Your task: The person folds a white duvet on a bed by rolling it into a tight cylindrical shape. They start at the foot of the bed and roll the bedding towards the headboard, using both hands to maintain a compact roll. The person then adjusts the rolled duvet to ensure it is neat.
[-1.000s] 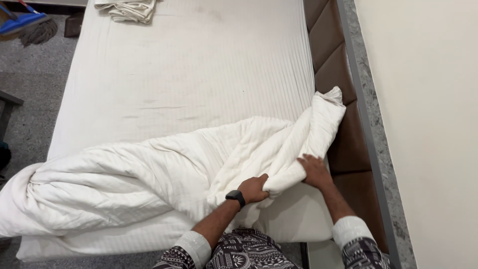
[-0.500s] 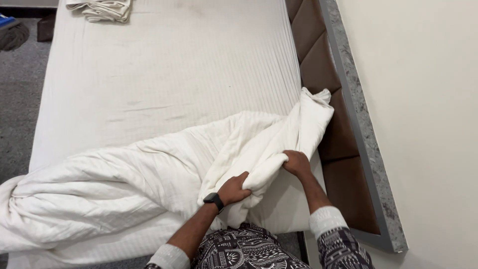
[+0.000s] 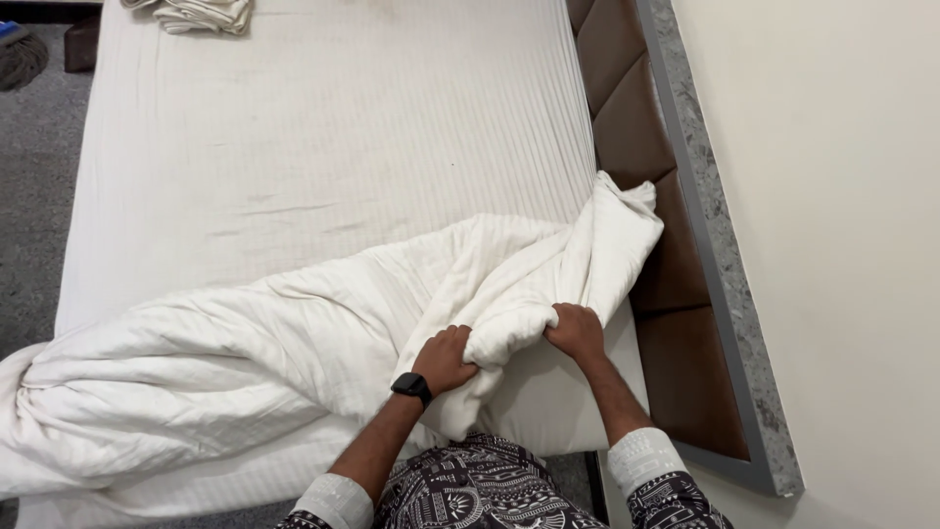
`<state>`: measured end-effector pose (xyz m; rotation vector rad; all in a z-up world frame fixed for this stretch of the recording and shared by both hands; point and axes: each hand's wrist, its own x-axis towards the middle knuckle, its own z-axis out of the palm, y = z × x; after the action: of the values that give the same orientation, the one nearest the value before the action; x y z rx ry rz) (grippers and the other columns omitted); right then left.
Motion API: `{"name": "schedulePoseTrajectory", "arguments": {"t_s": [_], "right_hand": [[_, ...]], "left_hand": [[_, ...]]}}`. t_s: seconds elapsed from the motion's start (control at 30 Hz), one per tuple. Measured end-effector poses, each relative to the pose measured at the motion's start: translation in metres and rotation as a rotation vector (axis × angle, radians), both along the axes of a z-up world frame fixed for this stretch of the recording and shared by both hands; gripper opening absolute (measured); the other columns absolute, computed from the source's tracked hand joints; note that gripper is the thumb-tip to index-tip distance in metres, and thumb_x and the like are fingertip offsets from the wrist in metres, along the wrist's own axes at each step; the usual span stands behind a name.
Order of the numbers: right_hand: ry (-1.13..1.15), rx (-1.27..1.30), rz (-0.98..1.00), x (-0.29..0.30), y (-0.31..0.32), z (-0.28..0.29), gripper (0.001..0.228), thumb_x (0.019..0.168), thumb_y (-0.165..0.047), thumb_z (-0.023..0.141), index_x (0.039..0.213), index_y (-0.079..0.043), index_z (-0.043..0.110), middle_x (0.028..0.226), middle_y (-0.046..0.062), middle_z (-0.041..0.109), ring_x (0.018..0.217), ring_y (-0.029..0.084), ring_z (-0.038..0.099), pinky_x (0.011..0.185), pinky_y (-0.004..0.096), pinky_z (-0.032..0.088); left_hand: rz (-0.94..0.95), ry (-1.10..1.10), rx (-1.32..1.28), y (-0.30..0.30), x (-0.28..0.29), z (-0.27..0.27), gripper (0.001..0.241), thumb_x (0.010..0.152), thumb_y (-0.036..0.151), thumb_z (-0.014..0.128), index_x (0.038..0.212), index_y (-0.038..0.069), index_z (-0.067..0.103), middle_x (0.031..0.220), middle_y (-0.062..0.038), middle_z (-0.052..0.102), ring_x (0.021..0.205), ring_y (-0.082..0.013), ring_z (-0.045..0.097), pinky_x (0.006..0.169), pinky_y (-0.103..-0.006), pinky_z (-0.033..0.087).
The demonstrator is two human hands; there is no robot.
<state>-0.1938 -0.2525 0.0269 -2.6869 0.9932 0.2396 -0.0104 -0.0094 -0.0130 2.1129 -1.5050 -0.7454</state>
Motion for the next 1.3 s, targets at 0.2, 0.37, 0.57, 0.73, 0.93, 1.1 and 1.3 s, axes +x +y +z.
{"name": "schedulePoseTrajectory", "arguments": {"t_s": [0.2,0.37,0.57,0.73,0.93,1.1,1.3], "right_hand": [[-0.07,0.011,-0.006,0.004,0.007,-0.006,0.029,0.083,-0.04,0.062,0.096,-0.015,0.067,0.089,0.008,0.07,0.096,0.03,0.071,0.089,0.045,0.051],[-0.126,-0.028,0.034,0.009,0.006,0.008,0.03,0.085,-0.042,0.061,0.098,-0.015,0.066,0.088,0.006,0.067,0.095,0.029,0.07,0.088,0.044,0.05],[-0.098,-0.027,0.058,0.007,0.004,0.008,0.029,0.086,-0.041,0.059,0.1,-0.016,0.065,0.088,0.005,0.065,0.096,0.028,0.068,0.088,0.043,0.048],[-0.005,-0.009,0.135,0.005,-0.001,0.002,0.018,0.083,-0.029,0.058,0.094,-0.015,0.061,0.082,0.005,0.058,0.089,0.029,0.066,0.083,0.043,0.047],[0.469,0.019,0.306,-0.007,-0.023,-0.039,0.063,0.074,-0.051,0.072,0.123,-0.014,0.058,0.12,0.011,0.062,0.12,0.035,0.061,0.1,0.052,0.047],[0.463,0.068,0.35,0.026,0.021,0.03,0.103,0.082,-0.053,0.073,0.157,0.001,0.027,0.165,0.025,0.025,0.156,0.04,0.022,0.126,0.062,0.016],[0.074,-0.234,0.316,0.016,0.027,0.008,0.118,0.075,-0.046,0.083,0.162,0.001,0.017,0.163,0.024,0.029,0.15,0.039,0.033,0.121,0.06,0.032]], "left_hand": [[0.251,0.641,0.176,-0.029,0.027,0.0,0.099,0.093,0.089,0.028,0.114,0.003,0.072,0.123,-0.026,0.07,0.129,-0.0482,0.057,0.109,-0.0569,0.044],[0.18,0.615,0.341,-0.062,0.025,0.004,0.101,0.083,0.091,0.041,0.135,0.005,0.048,0.139,-0.027,0.052,0.135,-0.043,0.048,0.114,-0.0528,0.039],[0.091,0.753,0.474,-0.085,-0.003,0.044,0.135,0.074,0.095,0.044,0.162,-0.004,0.02,0.164,-0.031,0.029,0.153,-0.0437,0.028,0.126,-0.0539,0.025],[0.257,0.758,0.44,-0.107,-0.043,-0.073,0.114,0.074,0.075,0.075,0.153,0.002,0.036,0.152,-0.025,0.049,0.142,-0.0372,0.048,0.113,-0.0482,0.045],[0.16,0.372,0.361,-0.102,-0.049,-0.075,0.079,0.083,0.061,0.065,0.132,0.003,0.043,0.127,-0.032,0.064,0.122,-0.0456,0.064,0.098,-0.0546,0.054],[-0.083,-0.058,0.191,-0.093,-0.032,-0.047,0.059,0.095,0.042,0.056,0.137,0.002,0.046,0.101,-0.02,0.071,0.095,-0.0377,0.074,0.077,-0.0507,0.06],[-0.2,-0.257,0.138,-0.086,-0.014,0.005,0.045,0.094,0.026,0.063,0.132,0.008,0.047,0.095,-0.016,0.068,0.085,-0.0374,0.074,0.069,-0.0495,0.061]]}}
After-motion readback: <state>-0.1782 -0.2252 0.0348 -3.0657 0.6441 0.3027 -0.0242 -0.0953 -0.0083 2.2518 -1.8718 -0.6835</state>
